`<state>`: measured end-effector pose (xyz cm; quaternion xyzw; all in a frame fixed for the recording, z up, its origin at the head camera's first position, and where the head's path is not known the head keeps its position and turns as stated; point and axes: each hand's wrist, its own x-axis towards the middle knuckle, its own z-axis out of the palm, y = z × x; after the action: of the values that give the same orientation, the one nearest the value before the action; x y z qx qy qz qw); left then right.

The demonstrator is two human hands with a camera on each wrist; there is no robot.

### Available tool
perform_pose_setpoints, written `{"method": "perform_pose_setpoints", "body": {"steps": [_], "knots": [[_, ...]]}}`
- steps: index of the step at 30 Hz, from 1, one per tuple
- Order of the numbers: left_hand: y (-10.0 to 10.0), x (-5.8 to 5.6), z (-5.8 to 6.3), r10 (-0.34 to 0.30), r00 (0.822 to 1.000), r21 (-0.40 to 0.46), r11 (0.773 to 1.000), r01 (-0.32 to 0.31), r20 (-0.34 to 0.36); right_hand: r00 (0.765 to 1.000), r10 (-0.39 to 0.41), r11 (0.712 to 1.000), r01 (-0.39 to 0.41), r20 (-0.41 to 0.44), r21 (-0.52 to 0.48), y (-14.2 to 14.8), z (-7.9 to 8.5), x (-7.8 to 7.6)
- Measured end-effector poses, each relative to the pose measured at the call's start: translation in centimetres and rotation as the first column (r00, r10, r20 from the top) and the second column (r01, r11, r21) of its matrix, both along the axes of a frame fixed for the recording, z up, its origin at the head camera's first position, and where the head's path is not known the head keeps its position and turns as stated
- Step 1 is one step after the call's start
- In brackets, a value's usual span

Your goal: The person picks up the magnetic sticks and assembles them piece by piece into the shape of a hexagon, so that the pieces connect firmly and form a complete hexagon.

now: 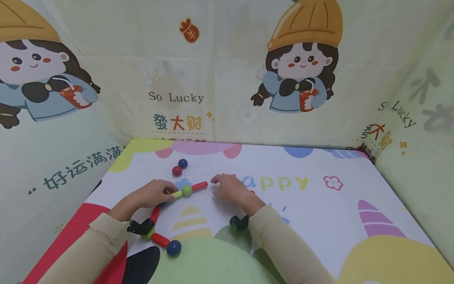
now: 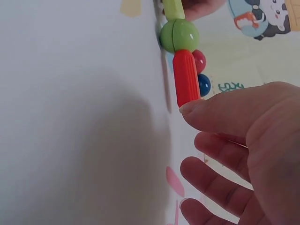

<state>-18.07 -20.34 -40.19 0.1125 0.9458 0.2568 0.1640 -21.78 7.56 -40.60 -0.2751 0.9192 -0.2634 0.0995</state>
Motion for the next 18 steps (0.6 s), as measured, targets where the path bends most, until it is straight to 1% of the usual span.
{"method": "perform_pose_setpoints", "body": {"steps": [4,8,14,18], "knots": [[0.0,-0.1,0.0,0.009,1.0,0.008,1.0,-0.009,0.021,1.0,0.014,1.0,-0.014,0.006,0.007,-0.8,-0.1,-0.3],[-0.1,-0.2,0.1,0.014,0.999,0.016,1.0,-0.014,0.036,0.999,0.026,1.0,-0.026,0.045,-0.007,-1.3,0.0,-0.2],[-0.3,-0.2,0.1,0.013,0.998,0.024,1.0,-0.015,0.06,0.995,0.031,0.999,-0.03,0.095,-0.012,-1.3,-0.2,-0.2],[-0.4,-0.1,0.1,0.02,0.997,0.024,0.999,-0.022,0.069,0.993,0.039,0.999,-0.036,0.113,-0.028,-1.4,-0.2,-0.1]]}}
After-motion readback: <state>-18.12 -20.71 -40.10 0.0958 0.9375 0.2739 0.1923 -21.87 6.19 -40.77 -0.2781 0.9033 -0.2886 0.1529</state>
